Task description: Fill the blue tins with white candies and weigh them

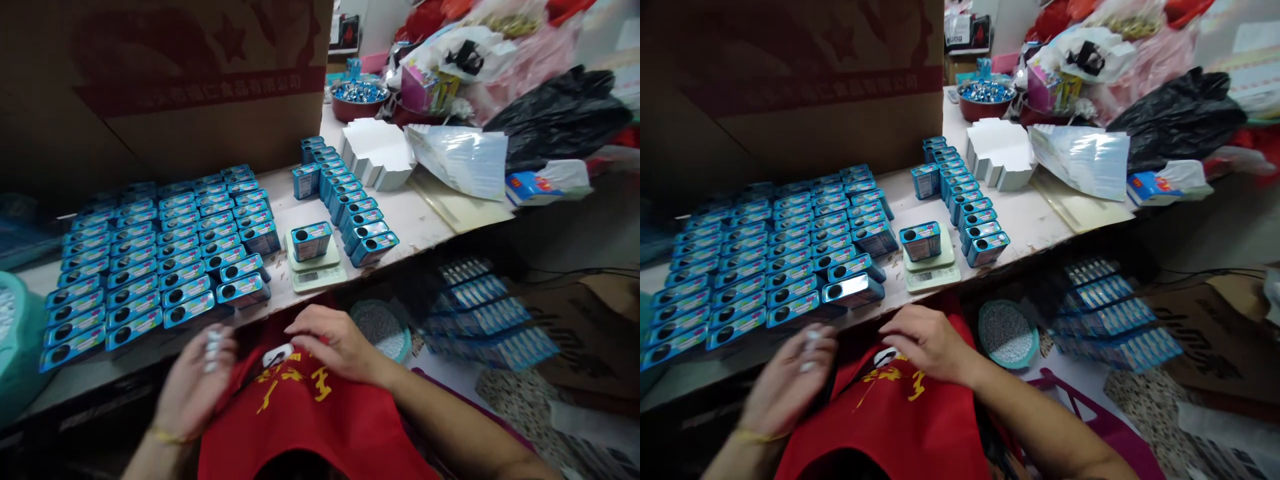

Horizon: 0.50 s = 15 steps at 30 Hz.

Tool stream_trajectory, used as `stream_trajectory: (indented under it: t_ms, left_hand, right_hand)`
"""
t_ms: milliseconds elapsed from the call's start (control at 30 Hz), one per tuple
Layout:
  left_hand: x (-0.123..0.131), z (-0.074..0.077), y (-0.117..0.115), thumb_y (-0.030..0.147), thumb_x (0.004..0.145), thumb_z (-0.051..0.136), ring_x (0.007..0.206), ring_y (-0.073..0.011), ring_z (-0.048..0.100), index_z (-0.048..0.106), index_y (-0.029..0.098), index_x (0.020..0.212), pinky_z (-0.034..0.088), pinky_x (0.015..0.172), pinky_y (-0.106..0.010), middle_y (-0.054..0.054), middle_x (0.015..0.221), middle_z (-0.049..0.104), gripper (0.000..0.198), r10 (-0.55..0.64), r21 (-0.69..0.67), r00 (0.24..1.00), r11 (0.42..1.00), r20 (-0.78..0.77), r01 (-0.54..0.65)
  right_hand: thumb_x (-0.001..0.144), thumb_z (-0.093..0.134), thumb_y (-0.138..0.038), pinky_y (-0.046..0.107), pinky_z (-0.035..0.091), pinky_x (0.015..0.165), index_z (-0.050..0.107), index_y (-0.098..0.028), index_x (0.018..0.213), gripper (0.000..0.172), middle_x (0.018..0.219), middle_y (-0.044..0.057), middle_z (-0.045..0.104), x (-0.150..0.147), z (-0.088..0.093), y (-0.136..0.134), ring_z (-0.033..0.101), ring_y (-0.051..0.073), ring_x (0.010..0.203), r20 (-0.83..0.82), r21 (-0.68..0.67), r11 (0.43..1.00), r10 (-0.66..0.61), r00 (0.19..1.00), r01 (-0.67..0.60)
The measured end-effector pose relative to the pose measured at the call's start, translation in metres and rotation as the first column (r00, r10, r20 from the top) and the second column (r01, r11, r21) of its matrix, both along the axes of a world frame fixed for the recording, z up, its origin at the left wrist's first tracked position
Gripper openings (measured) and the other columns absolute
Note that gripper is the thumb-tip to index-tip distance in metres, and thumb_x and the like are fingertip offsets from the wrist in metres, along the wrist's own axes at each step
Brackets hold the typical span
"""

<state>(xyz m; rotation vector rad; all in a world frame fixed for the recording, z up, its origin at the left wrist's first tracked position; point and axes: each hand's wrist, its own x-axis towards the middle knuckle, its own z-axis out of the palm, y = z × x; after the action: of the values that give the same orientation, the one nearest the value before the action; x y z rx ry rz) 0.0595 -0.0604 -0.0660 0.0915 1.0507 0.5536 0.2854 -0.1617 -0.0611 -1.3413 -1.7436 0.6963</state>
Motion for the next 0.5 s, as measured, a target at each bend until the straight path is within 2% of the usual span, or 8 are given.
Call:
stream_trajectory:
  t_ms: [67, 100, 167, 233, 300, 400, 500]
  left_hand:
    - [0.045, -0.015, -0.015, 0.015, 0.086, 0.033, 0.060, -0.0094, 0.058, 0.055, 0.013, 0.081, 0.049, 0.056, -0.021, -0.003, 0.071, 0.060, 0.022, 0.018, -0.080, 0.989, 0.997, 0.145, -0.006]
    - [0.064, -0.019, -0.021, 0.014, 0.085, 0.034, 0.053, -0.0077, 0.056, 0.055, 0.013, 0.079, 0.047, 0.050, -0.019, -0.001, 0.065, 0.059, 0.022, 0.000, -0.099, 0.979, 0.995, 0.205, 0.021]
    - [0.090, -0.025, -0.029, 0.011, 0.084, 0.035, 0.053, -0.0064, 0.056, 0.056, 0.012, 0.078, 0.047, 0.051, -0.016, 0.000, 0.064, 0.060, 0.022, 0.006, -0.118, 0.960, 0.993, 0.279, 0.028]
    - [0.101, -0.029, -0.031, 0.011, 0.083, 0.037, 0.059, -0.0075, 0.058, 0.058, 0.011, 0.082, 0.048, 0.058, -0.017, -0.002, 0.068, 0.062, 0.021, -0.024, -0.106, 0.957, 0.993, 0.288, 0.057]
    - [0.104, -0.034, -0.031, 0.013, 0.082, 0.039, 0.063, -0.0095, 0.060, 0.059, 0.010, 0.086, 0.048, 0.064, -0.021, -0.004, 0.072, 0.064, 0.020, -0.077, -0.095, 0.959, 0.990, 0.272, 0.106]
    - [0.107, -0.043, -0.031, 0.015, 0.081, 0.043, 0.061, -0.0093, 0.059, 0.060, 0.009, 0.084, 0.048, 0.069, -0.023, -0.004, 0.070, 0.064, 0.018, -0.111, -0.110, 0.947, 0.983, 0.300, 0.150]
    - [0.114, -0.049, -0.032, 0.016, 0.080, 0.045, 0.059, -0.0086, 0.058, 0.059, 0.010, 0.079, 0.047, 0.067, -0.022, -0.002, 0.066, 0.063, 0.015, -0.132, -0.136, 0.923, 0.972, 0.362, 0.193]
  right_hand:
    - [0.085, 0.042, -0.022, 0.028, 0.043, 0.080, 0.053, -0.015, 0.105, 0.024, 0.097, 0.007, 0.058, -0.012, 0.006, 0.005, 0.052, 0.015, 0.091, 0.216, 0.056, 0.993, 0.088, 0.972, -0.102]
    - [0.085, 0.042, -0.020, 0.031, 0.043, 0.080, 0.051, -0.014, 0.108, 0.025, 0.100, 0.008, 0.056, -0.015, 0.006, 0.006, 0.050, 0.017, 0.093, 0.334, 0.053, 0.991, 0.102, 0.937, -0.127]
    - [0.083, 0.042, -0.016, 0.036, 0.043, 0.080, 0.046, -0.011, 0.112, 0.029, 0.102, 0.012, 0.054, -0.016, 0.000, 0.007, 0.048, 0.021, 0.095, 0.521, 0.021, 0.992, 0.094, 0.849, -0.123]
    - [0.080, 0.043, -0.011, 0.038, 0.043, 0.080, 0.043, -0.009, 0.112, 0.032, 0.102, 0.013, 0.052, -0.009, -0.009, 0.005, 0.047, 0.023, 0.098, 0.613, -0.003, 0.992, 0.098, 0.784, -0.122]
    - [0.079, 0.045, -0.011, 0.036, 0.043, 0.080, 0.043, -0.009, 0.110, 0.031, 0.101, 0.012, 0.051, 0.001, -0.015, 0.002, 0.046, 0.023, 0.098, 0.637, -0.033, 0.987, 0.141, 0.758, -0.156]
    - [0.080, 0.048, -0.014, 0.030, 0.045, 0.074, 0.045, -0.013, 0.108, 0.028, 0.099, 0.008, 0.051, 0.016, -0.017, 0.002, 0.048, 0.019, 0.091, 0.608, -0.111, 0.977, 0.212, 0.765, -0.183]
    - [0.081, 0.047, -0.015, 0.028, 0.046, 0.070, 0.047, -0.015, 0.105, 0.024, 0.096, 0.007, 0.053, 0.022, -0.021, 0.007, 0.049, 0.017, 0.086, 0.601, -0.135, 0.977, 0.214, 0.770, -0.166]
